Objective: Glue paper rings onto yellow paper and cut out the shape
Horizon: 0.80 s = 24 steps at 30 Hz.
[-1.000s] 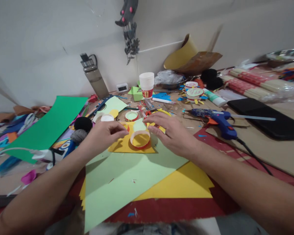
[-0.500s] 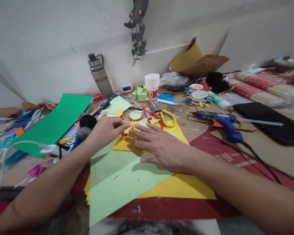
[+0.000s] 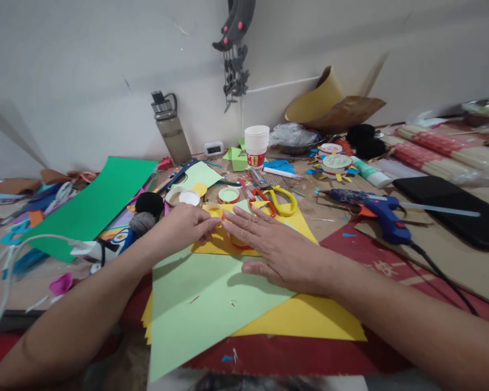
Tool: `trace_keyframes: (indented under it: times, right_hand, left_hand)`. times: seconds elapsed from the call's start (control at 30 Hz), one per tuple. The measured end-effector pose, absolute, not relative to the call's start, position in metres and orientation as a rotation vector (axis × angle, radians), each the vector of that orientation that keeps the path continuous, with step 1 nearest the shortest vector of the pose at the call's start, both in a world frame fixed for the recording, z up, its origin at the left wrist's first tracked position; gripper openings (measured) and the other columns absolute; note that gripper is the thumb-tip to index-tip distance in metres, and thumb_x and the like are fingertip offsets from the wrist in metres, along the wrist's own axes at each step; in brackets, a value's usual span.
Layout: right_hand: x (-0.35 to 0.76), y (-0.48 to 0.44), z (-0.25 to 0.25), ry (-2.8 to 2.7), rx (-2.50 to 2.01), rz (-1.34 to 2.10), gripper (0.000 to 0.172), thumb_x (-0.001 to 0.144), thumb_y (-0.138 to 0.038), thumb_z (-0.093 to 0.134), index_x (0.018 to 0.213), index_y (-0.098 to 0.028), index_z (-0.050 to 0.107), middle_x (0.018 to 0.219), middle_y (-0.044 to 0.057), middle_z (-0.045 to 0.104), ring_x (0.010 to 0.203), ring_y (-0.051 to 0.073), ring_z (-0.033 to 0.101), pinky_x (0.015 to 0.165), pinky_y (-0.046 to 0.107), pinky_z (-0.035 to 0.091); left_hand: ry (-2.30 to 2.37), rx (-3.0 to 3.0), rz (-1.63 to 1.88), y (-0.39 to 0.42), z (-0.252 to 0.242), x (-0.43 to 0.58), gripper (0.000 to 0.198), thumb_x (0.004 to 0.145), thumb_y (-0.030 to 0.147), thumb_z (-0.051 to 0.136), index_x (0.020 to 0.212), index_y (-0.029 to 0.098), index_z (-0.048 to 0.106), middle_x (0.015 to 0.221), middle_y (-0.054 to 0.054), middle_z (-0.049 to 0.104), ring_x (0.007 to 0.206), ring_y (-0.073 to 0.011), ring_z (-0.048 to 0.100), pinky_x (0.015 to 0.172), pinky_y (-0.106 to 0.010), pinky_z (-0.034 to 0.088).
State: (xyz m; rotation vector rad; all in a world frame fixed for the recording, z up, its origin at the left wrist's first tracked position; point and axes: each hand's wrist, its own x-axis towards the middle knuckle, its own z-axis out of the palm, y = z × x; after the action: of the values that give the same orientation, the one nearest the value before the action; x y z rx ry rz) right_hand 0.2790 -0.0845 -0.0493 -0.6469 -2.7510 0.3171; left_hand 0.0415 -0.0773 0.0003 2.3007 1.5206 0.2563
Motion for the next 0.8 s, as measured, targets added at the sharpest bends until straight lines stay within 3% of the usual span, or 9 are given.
trace_keyframes:
  times: [0.3,0.6,0.8]
  right_hand:
    - [0.274,-0.085,-0.052,-2.855,-0.732,0.42,0.073,0.094,-0.058,0.044,0.155,-0.023,0.023,0.16,0.009,0.024,0.148,0.026,0.019,0.12,0.055,0.013]
    - [0.267,-0.079,-0.03,-2.459,-0.929,0.323,0.066,0.099,-0.054,0.025,0.157,-0.024,0.015,0.164,0.006,0.014,0.15,0.023,0.007,0.121,0.052,0.014]
    - [0.219,-0.065,-0.026,-2.583,-1.174,0.288,0.086,0.095,-0.065,0.015,0.155,-0.003,0.016,0.163,0.018,0.007,0.15,0.027,-0.002,0.122,0.049,0.006]
  left_hand:
    - [1.598,2.103,0.577,-0.071,-0.009,0.039,0.049,0.092,0.052,0.045,0.06,0.019,0.063,0.054,-0.002,0.066,0.043,-0.0126,0.057,0.046,-0.025,0.039]
    - [1.653,2.025,1.082,-0.063,-0.001,0.028,0.05,0.09,0.055,0.049,0.064,0.017,0.067,0.055,-0.001,0.066,0.047,-0.0111,0.058,0.049,-0.022,0.043]
    - [1.573,1.877,1.402,-0.055,-0.002,0.019,0.049,0.089,0.054,0.051,0.064,0.015,0.066,0.053,-0.002,0.064,0.047,-0.0106,0.058,0.048,-0.021,0.044]
